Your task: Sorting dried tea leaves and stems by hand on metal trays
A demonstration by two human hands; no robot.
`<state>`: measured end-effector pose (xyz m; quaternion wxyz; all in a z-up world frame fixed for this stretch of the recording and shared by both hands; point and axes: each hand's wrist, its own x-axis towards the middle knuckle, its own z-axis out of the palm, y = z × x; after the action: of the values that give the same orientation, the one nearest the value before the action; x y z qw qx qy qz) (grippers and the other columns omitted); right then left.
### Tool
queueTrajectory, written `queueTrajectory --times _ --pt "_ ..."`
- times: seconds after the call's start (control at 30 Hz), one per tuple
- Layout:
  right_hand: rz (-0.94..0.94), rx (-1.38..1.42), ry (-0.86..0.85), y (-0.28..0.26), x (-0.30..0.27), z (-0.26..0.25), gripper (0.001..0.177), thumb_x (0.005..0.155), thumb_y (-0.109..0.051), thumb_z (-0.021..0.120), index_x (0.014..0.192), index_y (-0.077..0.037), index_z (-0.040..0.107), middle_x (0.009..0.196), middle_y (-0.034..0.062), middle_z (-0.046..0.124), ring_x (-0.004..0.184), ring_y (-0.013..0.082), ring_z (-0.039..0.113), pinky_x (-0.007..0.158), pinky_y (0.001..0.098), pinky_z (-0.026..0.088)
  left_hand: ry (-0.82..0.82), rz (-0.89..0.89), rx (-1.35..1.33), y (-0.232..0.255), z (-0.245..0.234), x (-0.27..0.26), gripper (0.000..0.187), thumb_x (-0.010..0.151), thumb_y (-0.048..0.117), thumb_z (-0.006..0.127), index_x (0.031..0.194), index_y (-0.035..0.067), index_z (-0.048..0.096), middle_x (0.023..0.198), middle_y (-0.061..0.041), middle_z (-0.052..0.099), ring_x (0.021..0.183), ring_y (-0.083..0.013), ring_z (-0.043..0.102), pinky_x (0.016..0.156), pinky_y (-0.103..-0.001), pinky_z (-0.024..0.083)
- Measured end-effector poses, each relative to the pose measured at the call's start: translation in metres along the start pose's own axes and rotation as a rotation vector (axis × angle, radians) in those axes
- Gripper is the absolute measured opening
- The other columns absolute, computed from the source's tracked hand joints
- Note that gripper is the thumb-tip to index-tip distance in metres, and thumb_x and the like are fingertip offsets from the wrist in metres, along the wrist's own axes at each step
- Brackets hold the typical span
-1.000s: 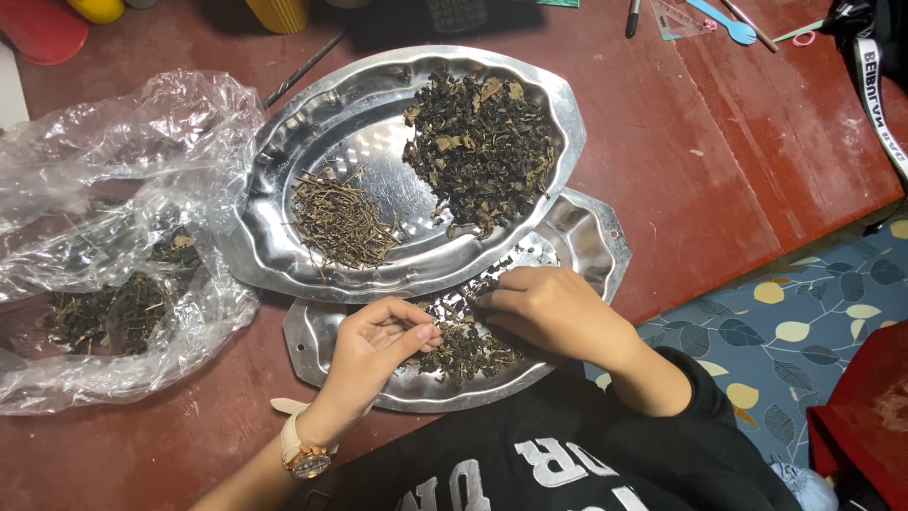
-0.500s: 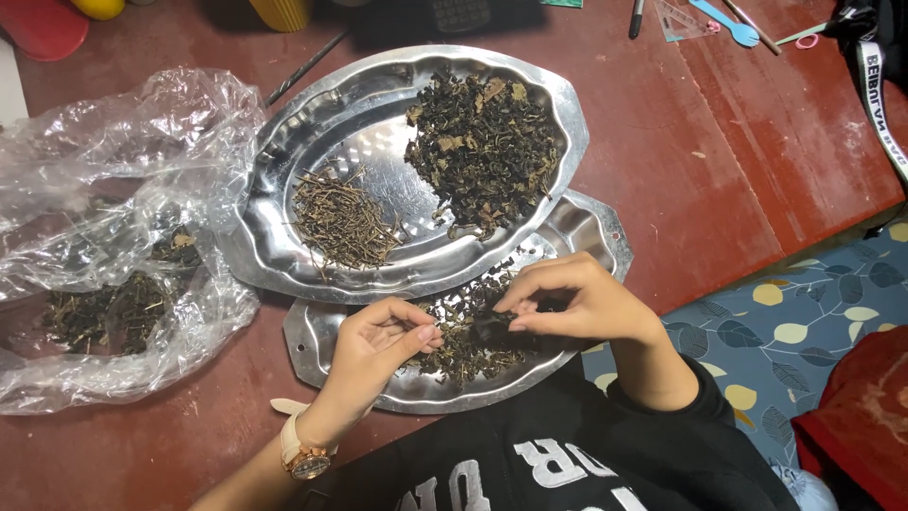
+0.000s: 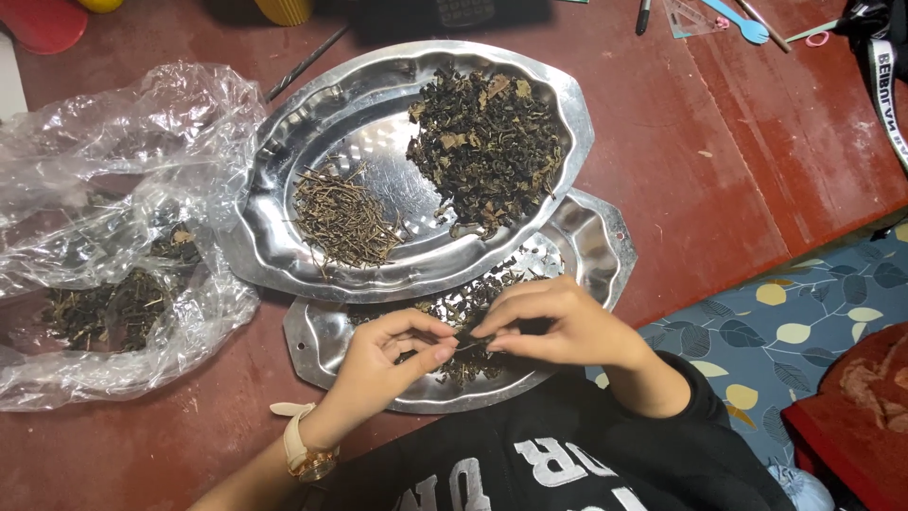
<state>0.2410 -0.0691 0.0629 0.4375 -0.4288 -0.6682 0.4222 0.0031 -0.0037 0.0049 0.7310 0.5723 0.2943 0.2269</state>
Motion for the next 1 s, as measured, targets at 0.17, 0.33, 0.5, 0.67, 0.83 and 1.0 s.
queueTrajectory --times 0.17,0.33,0.5,0.67,0.83,1.0 --pt "-0.084 -0.171 -0.074 0.012 -0.011 0.01 0.019 0.098 -0.017 0.067 0.11 -0.004 0.073 0.1 0.0102 0.076 0.09 0.0219 0.076 0.085 0.0297 0.062 -0.012 -0.131 0.17 0.006 0.002 -0.001 0.012 0.082 0.015 0.08 0.091 0.008 0.082 0.091 -0.006 0.078 0.085 -0.0135 0.074 0.076 -0.022 0.064" --pt "-0.056 -0.121 -0.049 0.012 -0.012 0.01 0.018 0.096 -0.015 0.069 0.108 -0.002 0.073 0.099 0.0113 0.076 0.088 0.0219 0.075 0.083 0.0296 0.062 0.006 -0.063 0.208 0.002 0.0 -0.003 0.009 0.083 0.014 0.079 0.089 0.009 0.082 0.089 -0.005 0.078 0.084 -0.0126 0.073 0.073 -0.022 0.062" --pt "0.005 -0.052 -0.04 0.012 -0.014 0.005 0.018 0.093 -0.016 0.074 0.106 -0.004 0.075 0.086 0.0062 0.072 0.07 0.0126 0.064 0.072 0.0244 0.057 -0.008 -0.085 0.154 0.003 0.0 -0.002 0.008 0.082 0.009 0.08 0.09 0.008 0.081 0.087 -0.005 0.075 0.084 -0.0137 0.072 0.075 -0.022 0.061" --pt "-0.008 -0.086 -0.016 0.01 -0.013 -0.005 0.018 0.091 -0.016 0.076 0.105 -0.005 0.075 0.089 0.007 0.075 0.072 0.012 0.068 0.072 0.0225 0.059 -0.016 -0.072 0.151 0.003 0.0 -0.002 0.007 0.082 0.009 0.08 0.089 0.008 0.08 0.088 -0.006 0.077 0.085 -0.014 0.073 0.075 -0.022 0.062" --pt "-0.137 -0.269 0.155 0.014 0.006 -0.043 0.014 0.089 -0.013 0.079 0.102 -0.008 0.075 0.094 0.007 0.08 0.08 0.0146 0.076 0.077 0.025 0.063 -0.017 -0.097 0.162 0.005 0.0 -0.003 0.007 0.082 0.01 0.08 0.088 0.009 0.081 0.09 -0.005 0.078 0.087 -0.014 0.073 0.078 -0.023 0.062" --pt "-0.049 -0.698 0.334 0.0 0.025 -0.07 0.049 0.093 -0.002 0.081 0.138 -0.001 0.062 0.129 0.0214 0.067 0.108 0.0259 0.073 0.102 0.0373 0.062 -0.017 -0.06 0.168 0.006 0.001 -0.003 0.007 0.082 0.009 0.079 0.089 0.009 0.08 0.089 -0.006 0.078 0.086 -0.0149 0.074 0.079 -0.024 0.063"
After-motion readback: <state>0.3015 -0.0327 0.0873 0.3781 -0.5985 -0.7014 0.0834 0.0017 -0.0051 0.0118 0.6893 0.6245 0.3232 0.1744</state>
